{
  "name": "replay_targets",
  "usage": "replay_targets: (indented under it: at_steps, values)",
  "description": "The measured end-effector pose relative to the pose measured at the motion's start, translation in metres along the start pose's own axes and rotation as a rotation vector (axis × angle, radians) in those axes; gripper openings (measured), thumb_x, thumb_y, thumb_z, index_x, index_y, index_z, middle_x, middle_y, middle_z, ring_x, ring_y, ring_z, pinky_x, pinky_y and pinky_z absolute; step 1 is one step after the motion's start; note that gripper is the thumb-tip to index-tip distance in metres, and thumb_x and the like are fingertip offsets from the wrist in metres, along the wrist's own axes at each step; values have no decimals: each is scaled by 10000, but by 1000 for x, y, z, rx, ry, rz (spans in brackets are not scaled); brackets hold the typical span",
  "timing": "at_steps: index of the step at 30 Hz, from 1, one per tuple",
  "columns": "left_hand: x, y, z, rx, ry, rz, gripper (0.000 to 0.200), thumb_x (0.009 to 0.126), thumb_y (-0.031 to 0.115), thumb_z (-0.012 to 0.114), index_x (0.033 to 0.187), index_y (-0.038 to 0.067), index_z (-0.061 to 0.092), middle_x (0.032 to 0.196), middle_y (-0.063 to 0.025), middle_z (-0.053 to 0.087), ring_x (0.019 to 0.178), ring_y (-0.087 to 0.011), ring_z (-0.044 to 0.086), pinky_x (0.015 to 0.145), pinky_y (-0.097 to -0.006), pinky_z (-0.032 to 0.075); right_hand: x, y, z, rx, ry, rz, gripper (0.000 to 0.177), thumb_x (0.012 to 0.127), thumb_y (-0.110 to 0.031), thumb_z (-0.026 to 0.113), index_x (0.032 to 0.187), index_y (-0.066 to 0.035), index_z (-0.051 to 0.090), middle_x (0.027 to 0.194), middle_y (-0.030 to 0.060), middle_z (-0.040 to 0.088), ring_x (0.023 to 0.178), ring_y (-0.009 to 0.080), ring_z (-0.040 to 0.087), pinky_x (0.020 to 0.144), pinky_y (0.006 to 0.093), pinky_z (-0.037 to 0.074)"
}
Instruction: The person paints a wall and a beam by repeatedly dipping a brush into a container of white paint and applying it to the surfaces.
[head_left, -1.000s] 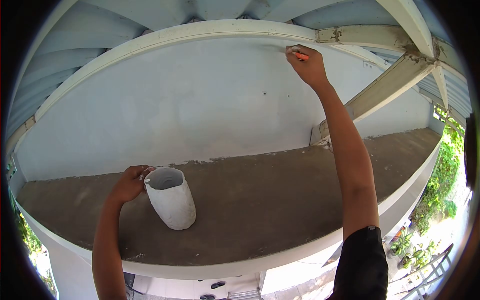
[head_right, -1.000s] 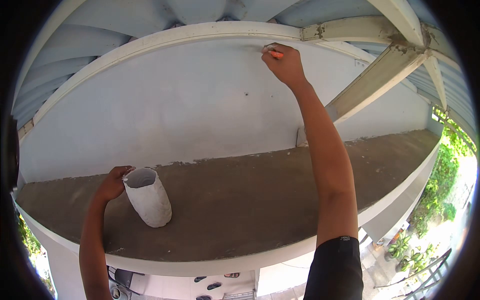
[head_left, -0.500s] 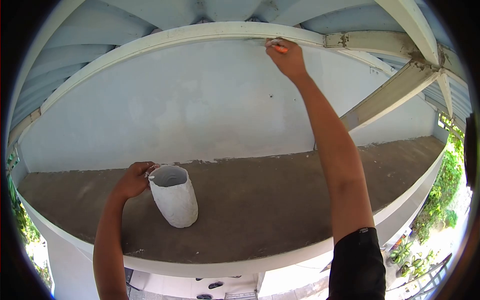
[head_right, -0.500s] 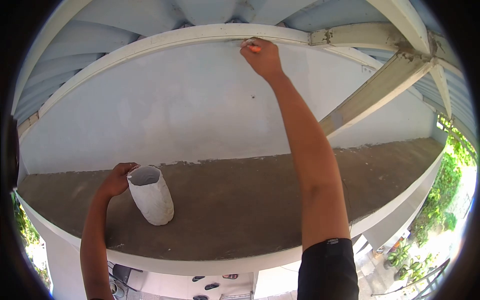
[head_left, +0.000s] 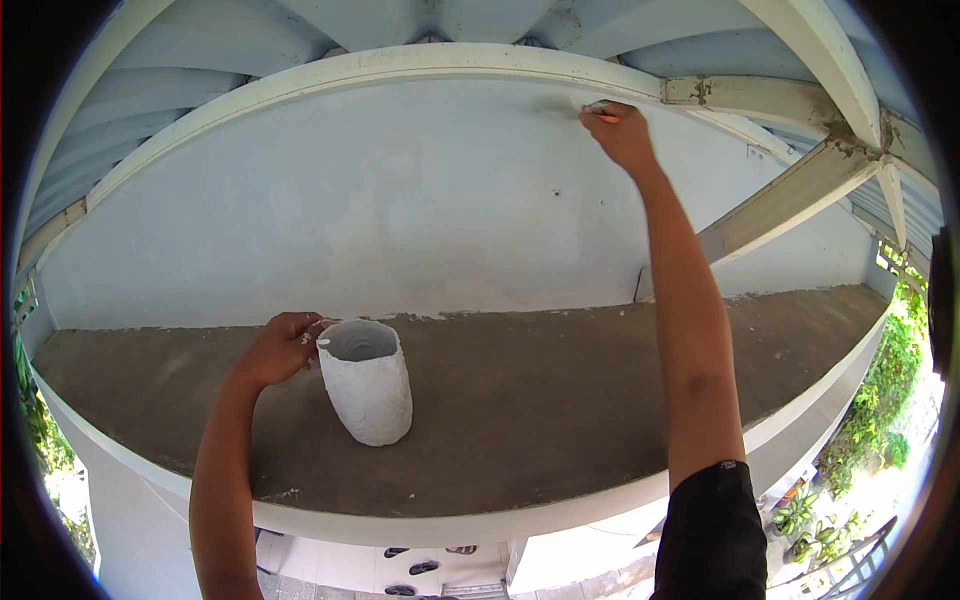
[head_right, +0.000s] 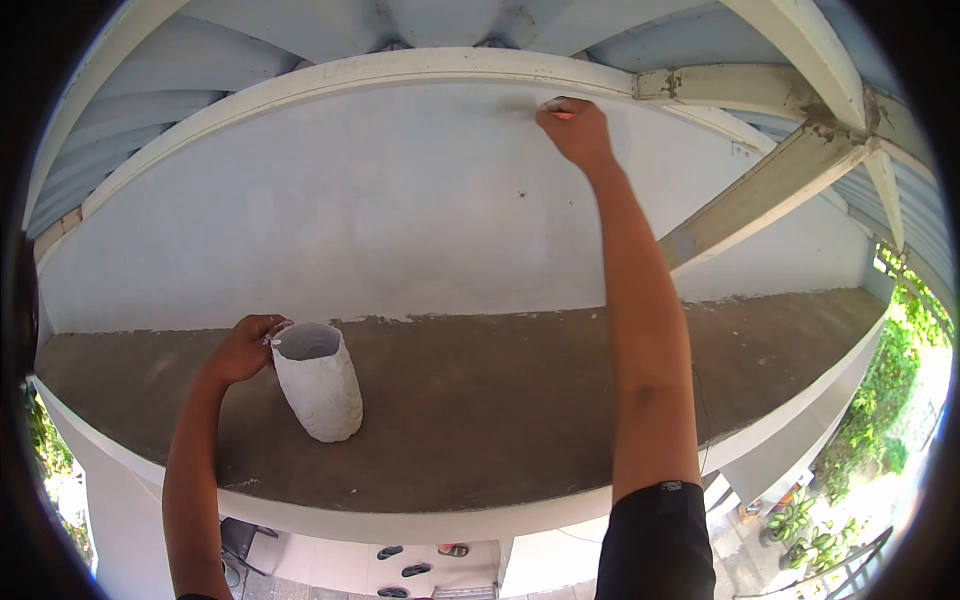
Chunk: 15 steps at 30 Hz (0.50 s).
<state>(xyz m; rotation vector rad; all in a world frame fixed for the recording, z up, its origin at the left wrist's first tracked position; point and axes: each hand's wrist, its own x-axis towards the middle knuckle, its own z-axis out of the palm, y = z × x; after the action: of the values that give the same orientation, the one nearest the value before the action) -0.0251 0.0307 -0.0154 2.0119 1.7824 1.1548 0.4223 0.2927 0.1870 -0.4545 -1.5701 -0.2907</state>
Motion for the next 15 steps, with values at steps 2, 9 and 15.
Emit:
replay_targets:
  at_steps: [2, 9, 15]
  values:
    - [1, 3, -4, 27, -39, -90, 274, 908, 33, 570, 1145, -20, 699, 962, -86, 733, 858, -139, 657, 770, -325, 540, 14, -18, -27, -191, -119, 149, 239, 826, -231, 732, 967, -43, 770, 769, 98, 721, 710, 211, 679, 719, 336, 543]
    - [3, 2, 1, -6, -76, -35, 272, 910, 21, 583, 1151, -26, 700, 1028, -100, 745, 950, -157, 658, 881, -327, 519, -1, -18, -25, -18, 135, 23, 222, 842, -130, 696, 1027, -28, 763, 902, 83, 750, 739, 146, 671, 730, 298, 537]
    - [2, -1, 1, -1, -92, 42, 301, 915, 5, 530, 1166, -14, 695, 871, -46, 678, 720, -114, 570, 661, -300, 497, -20, -13, -23, -115, 44, -215, 199, 858, -85, 683, 1037, -23, 744, 1104, 104, 755, 937, 207, 724, 900, 300, 542]
